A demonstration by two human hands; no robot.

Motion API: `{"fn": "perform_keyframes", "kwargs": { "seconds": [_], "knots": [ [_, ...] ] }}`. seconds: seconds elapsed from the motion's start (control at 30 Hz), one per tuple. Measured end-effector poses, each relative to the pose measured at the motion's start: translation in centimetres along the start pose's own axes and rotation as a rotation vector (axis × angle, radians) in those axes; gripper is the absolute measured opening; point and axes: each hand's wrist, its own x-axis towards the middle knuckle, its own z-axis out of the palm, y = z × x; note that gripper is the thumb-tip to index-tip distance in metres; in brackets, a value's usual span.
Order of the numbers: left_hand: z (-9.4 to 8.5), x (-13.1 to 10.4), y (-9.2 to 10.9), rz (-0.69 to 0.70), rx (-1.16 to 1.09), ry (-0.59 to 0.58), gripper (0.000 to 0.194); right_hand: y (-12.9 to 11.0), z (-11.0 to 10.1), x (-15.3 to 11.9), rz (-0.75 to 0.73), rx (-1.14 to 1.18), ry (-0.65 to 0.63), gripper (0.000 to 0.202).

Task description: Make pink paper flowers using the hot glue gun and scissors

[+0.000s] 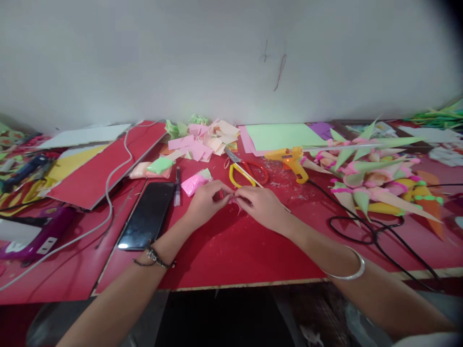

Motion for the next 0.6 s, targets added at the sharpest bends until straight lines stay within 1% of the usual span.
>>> {"fn": "perform_keyframes", "kwargs": {
  "seconds": [0.4,0.6],
  "knots": [
    [-0.14,0.03,-0.18,-0.051,-0.023,-0.001,0.006,-0.03,0.04,-0.01,0.006,0.005,0.000,0.016],
    [-0.21,0.00,-0.07,-0.079,-0.083,-0.025,0.011,-0.14,-0.02,0.02,0.002,-0.002,-0.003,0.016]
  ]
}}
